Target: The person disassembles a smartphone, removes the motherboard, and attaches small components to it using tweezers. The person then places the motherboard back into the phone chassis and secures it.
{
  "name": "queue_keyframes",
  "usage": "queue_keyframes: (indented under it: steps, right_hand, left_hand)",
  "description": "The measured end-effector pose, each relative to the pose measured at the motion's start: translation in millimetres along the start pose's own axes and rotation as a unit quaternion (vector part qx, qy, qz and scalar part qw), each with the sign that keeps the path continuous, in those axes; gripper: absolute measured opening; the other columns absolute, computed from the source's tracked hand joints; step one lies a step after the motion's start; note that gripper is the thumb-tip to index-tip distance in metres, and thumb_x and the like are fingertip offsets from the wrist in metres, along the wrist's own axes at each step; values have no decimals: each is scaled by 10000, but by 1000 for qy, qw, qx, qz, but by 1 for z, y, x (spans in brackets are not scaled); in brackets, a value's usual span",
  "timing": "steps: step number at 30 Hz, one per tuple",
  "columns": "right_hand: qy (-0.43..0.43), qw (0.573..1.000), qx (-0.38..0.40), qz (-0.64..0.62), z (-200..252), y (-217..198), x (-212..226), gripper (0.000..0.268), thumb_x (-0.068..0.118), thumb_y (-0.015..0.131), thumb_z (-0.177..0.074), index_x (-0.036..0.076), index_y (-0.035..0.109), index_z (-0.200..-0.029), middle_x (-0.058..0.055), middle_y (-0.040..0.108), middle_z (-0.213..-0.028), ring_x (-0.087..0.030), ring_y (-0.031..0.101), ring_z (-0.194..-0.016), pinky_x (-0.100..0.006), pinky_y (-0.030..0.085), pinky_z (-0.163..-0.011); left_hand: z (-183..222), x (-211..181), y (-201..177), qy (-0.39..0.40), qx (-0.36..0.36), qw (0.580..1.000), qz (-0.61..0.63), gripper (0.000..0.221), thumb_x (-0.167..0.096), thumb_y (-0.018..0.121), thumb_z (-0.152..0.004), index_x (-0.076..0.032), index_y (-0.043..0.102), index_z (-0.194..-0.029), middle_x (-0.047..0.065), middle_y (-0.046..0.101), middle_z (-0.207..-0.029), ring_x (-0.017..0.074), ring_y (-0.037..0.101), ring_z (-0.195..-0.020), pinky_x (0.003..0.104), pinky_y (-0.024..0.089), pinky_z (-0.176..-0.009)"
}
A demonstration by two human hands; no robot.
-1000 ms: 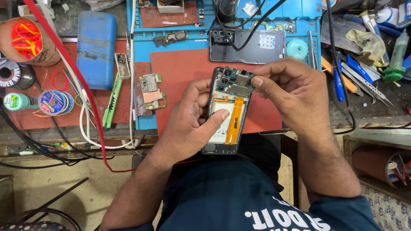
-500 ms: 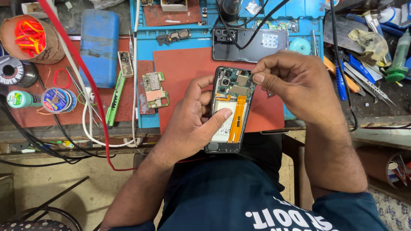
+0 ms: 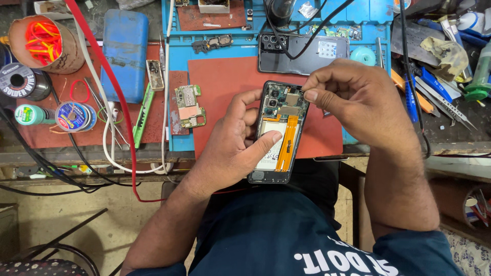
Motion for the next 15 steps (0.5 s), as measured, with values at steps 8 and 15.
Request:
queue_keyframes:
  steps: [8,15]
  right_hand:
    - [-9,1000,6,8,1,-2,7,116,89,742,-972,9,742,-1056,-4,711,-826,-35,624,-737,-201,520,-649]
    - [-57,998,-6,32,1,-4,7,137,55,787,-940,4,756,-1063,-24,707,-908,-58,676,-773,-205,542,-664]
  left_hand:
    - [-1,-1,1,3,6,1000,1,632,-40,653,-984,13,288,-1496,138,745,-1135,130,734,-979,264,626,-787]
    - [1,1,1,0,9,1000,7,640,-30,652,-977,15,275,-1492,143,737,-1144,135,735,-992,273,634,-790]
Point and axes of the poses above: each hand's wrist, its own z-axis away from the middle knuckle, its own y-axis out of the palm, x = y × z, the point moved 8 cm from there along -z, towards the middle knuckle
